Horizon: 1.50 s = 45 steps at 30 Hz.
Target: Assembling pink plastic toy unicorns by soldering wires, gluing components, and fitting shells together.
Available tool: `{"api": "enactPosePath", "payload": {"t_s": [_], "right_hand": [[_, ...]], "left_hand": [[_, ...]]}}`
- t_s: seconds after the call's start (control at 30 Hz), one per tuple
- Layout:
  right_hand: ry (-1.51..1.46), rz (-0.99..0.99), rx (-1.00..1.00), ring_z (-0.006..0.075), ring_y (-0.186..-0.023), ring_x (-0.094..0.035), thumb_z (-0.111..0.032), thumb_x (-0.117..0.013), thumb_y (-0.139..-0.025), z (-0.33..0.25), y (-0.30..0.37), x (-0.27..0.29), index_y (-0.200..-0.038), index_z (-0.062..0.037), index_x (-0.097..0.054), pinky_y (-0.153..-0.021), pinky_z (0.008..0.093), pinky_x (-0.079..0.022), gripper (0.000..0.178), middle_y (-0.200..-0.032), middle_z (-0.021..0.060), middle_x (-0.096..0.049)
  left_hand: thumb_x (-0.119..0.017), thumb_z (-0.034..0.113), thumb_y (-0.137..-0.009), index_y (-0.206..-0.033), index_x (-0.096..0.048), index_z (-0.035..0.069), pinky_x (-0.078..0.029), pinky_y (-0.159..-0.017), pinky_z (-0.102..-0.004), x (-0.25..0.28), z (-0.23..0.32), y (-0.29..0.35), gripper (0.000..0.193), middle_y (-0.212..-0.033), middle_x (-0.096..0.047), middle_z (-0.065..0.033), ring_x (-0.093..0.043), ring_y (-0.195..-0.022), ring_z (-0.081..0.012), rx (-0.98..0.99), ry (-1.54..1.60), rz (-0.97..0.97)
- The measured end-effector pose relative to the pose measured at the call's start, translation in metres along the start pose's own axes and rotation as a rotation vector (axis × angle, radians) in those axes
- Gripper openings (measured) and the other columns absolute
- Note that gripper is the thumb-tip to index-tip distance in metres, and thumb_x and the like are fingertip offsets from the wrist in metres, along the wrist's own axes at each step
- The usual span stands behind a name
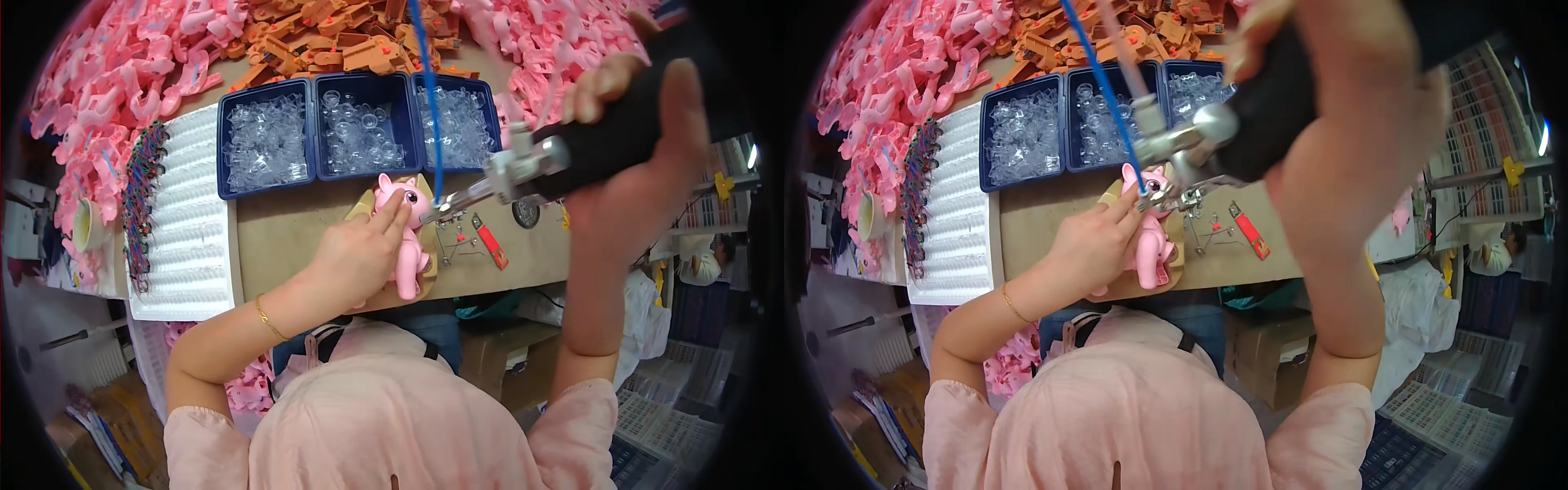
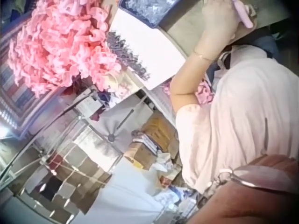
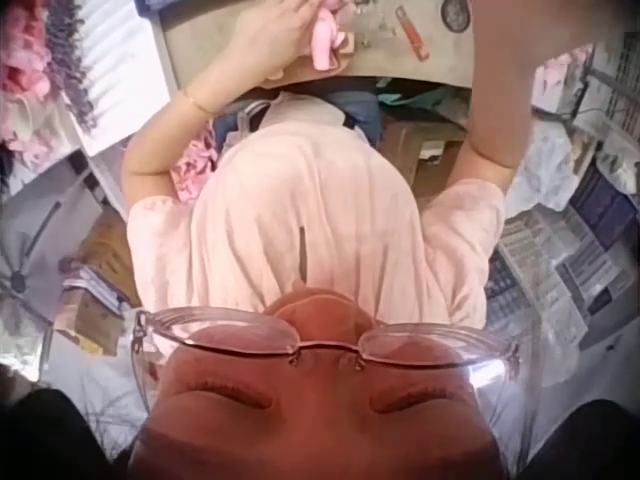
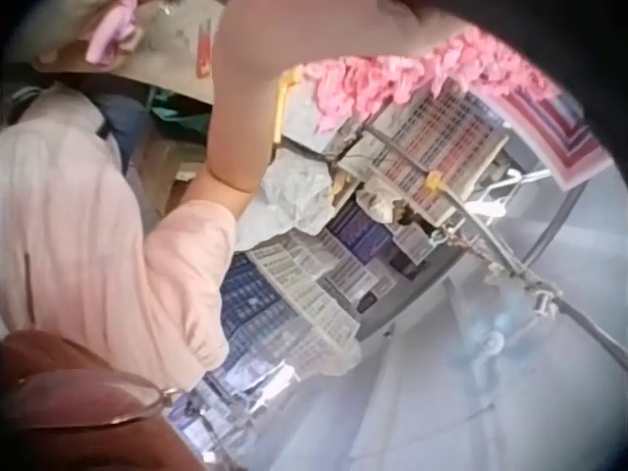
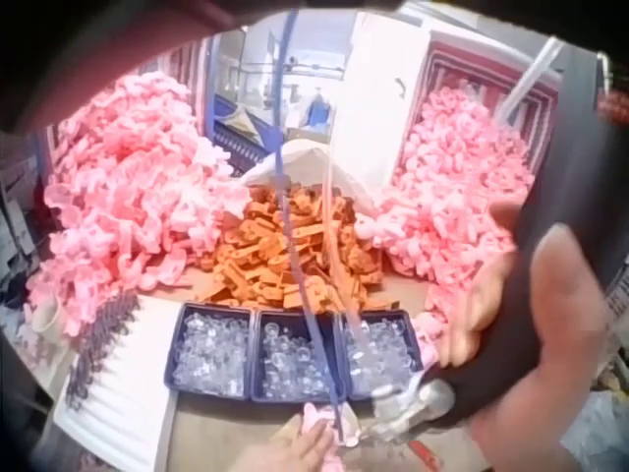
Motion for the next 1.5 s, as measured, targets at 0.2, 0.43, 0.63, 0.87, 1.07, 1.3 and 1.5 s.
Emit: {"api": "enactPosePath", "payload": {"t_s": [0.2,0.43,0.63,0.87,1.07,1.3,1.5], "right_hand": [[0.038,0.078,0.044,0.0125,-0.055,-0.052,-0.017,-0.058,-0.085,0.010,0.016,0.011,-0.105,0.0042,-0.049,-0.053,0.0248,-0.043,0.030,-0.066,0.0066,-0.054],[0.115,0.012,0.055,0.0141,-0.053,-0.051,-0.015,-0.055,-0.086,0.024,0.018,0.012,-0.099,0.0041,-0.051,-0.051,0.0257,-0.043,0.023,-0.065,0.0080,-0.053],[0.126,-0.026,0.013,0.0136,-0.054,-0.052,-0.021,-0.053,-0.088,0.034,0.003,0.022,-0.083,0.0015,-0.054,-0.051,0.0249,-0.044,0.024,-0.065,0.0079,-0.053],[-0.014,-0.204,-0.045,0.0169,-0.063,-0.046,-0.038,-0.046,-0.089,-0.031,0.021,0.006,-0.092,-0.0002,-0.050,-0.062,0.0295,-0.040,0.038,-0.074,0.0068,-0.049],[0.301,-0.052,-0.079,0.0145,-0.062,-0.047,-0.044,-0.043,-0.091,-0.022,0.053,-0.001,-0.115,0.0013,-0.045,-0.059,0.0287,-0.041,0.052,-0.074,0.0057,-0.048],[0.197,-0.072,0.009,0.0142,-0.053,-0.046,-0.027,-0.050,-0.090,0.003,0.059,0.004,-0.112,0.0022,-0.045,-0.052,0.0286,-0.042,0.038,-0.068,0.0068,-0.048],[0.282,-0.243,-0.082,0.0136,-0.061,-0.048,-0.037,-0.054,-0.087,0.010,0.020,0.011,-0.091,0.0005,-0.048,-0.052,0.0273,-0.042,0.038,-0.072,0.0074,-0.050]], "left_hand": [[-0.062,0.019,-0.067,-0.125,-0.047,-0.003,-0.052,-0.063,-0.0289,0.001,0.003,0.001,0.063,-0.134,-0.044,-0.0155,-0.061,-0.081,-0.0210,-0.019,0.003,0.059],[-0.060,0.019,-0.069,-0.121,-0.050,-0.005,-0.052,-0.062,-0.0306,0.004,0.002,-0.001,0.058,-0.133,-0.044,-0.0159,-0.060,-0.082,-0.0217,0.031,0.042,0.006],[-0.060,0.019,-0.070,-0.122,-0.049,-0.004,-0.052,-0.061,-0.0307,0.001,0.001,0.002,0.058,-0.132,-0.046,-0.0146,-0.061,-0.081,-0.0218,0.024,0.041,0.041],[-0.060,0.018,-0.070,-0.123,-0.049,-0.001,-0.052,-0.063,-0.0308,0.000,0.004,0.001,0.057,-0.131,-0.047,-0.0140,-0.061,-0.081,-0.0219,-0.023,0.002,0.070],[-0.061,0.016,-0.068,-0.119,-0.051,-0.001,-0.052,-0.064,-0.0309,0.011,0.004,0.001,0.054,-0.131,-0.047,-0.0136,-0.061,-0.080,-0.0209,0.071,0.096,0.015],[-0.063,0.015,-0.065,-0.120,-0.047,-0.001,-0.051,-0.064,-0.0309,0.009,0.008,0.000,0.059,-0.127,-0.049,-0.0119,-0.061,-0.081,-0.0212,0.010,0.006,0.064],[-0.057,0.017,-0.074,-0.114,-0.052,0.000,-0.051,-0.058,-0.0300,-0.014,-0.002,0.007,0.045,-0.124,-0.052,-0.0134,-0.062,-0.074,-0.0194,-0.015,0.009,0.193]]}}
Point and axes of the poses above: each hand's wrist, its own y-axis away from the middle knuckle, its own x-axis out of the back of the hand, z = x × y, the point moved 5 cm from there along -y, towards the middle knuckle
